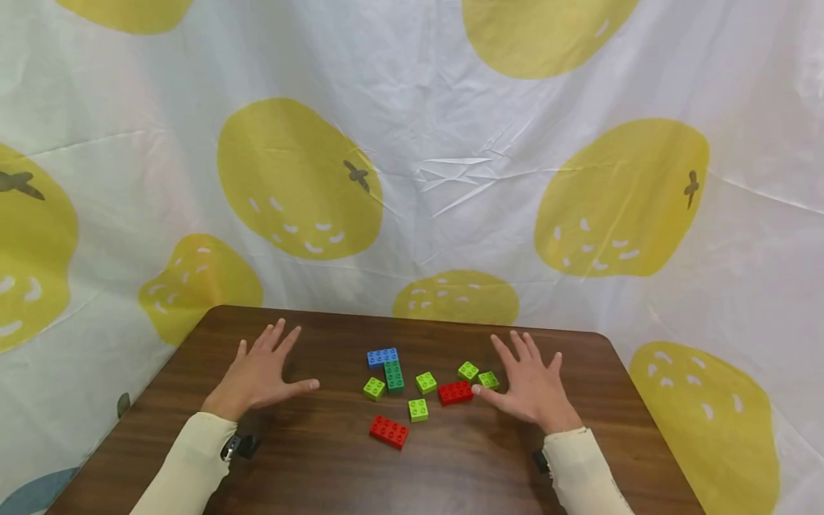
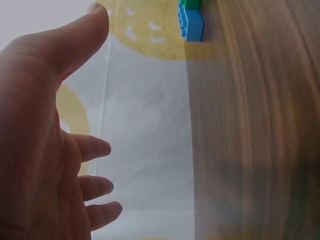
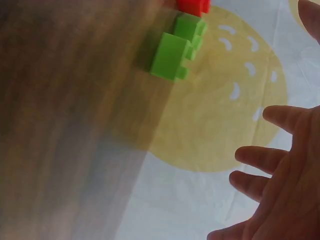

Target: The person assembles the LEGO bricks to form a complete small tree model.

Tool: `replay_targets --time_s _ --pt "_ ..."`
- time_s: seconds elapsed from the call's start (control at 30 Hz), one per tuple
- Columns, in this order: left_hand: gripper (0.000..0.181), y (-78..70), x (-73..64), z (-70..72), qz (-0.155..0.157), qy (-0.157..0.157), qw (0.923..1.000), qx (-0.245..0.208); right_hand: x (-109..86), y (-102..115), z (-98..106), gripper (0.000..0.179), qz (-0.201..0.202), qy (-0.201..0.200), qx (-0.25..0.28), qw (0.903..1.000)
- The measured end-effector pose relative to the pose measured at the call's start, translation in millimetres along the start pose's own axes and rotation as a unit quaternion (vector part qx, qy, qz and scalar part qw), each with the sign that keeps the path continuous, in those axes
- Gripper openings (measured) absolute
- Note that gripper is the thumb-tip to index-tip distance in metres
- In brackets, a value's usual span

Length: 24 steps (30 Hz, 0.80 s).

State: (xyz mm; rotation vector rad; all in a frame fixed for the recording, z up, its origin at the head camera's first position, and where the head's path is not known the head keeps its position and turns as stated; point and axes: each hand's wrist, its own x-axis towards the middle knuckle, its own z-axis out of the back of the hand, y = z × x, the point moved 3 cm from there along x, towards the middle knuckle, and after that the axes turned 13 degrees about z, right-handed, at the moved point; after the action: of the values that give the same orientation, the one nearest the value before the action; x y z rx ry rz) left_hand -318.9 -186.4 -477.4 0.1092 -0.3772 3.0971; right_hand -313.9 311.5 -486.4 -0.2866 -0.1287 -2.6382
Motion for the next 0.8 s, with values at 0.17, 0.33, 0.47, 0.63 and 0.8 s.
replay_targets --time_s 0.17,0.33,0.47,0.63,0.8 --pt "0.120 -1.7 0.5 -3.1 -0.011 0.013 0.9998 -0.014 -4.5 1 -7 0.106 0.010 -0.010 0.016 0.9998" --pt "0.113 -5.4 0.2 -7.5 -0.028 0.019 0.9984 -0.044 -4.8 5 -6 0.103 0.026 -0.018 0.028 0.9991" --pt "0.108 -10.2 -2.9 -13.3 -0.039 0.034 0.9958 -0.075 -3.8 10 -3 0.100 0.039 -0.025 0.031 0.9984" --pt "0.098 -17.7 -8.2 -20.6 -0.055 0.031 0.9932 -0.097 -3.0 17 -1 0.096 0.054 -0.035 0.038 0.9972" --pt "0.087 -27.8 -11.8 -26.9 -0.075 0.029 0.9887 -0.126 -4.3 21 -4 0.091 0.068 -0.044 0.053 0.9953"
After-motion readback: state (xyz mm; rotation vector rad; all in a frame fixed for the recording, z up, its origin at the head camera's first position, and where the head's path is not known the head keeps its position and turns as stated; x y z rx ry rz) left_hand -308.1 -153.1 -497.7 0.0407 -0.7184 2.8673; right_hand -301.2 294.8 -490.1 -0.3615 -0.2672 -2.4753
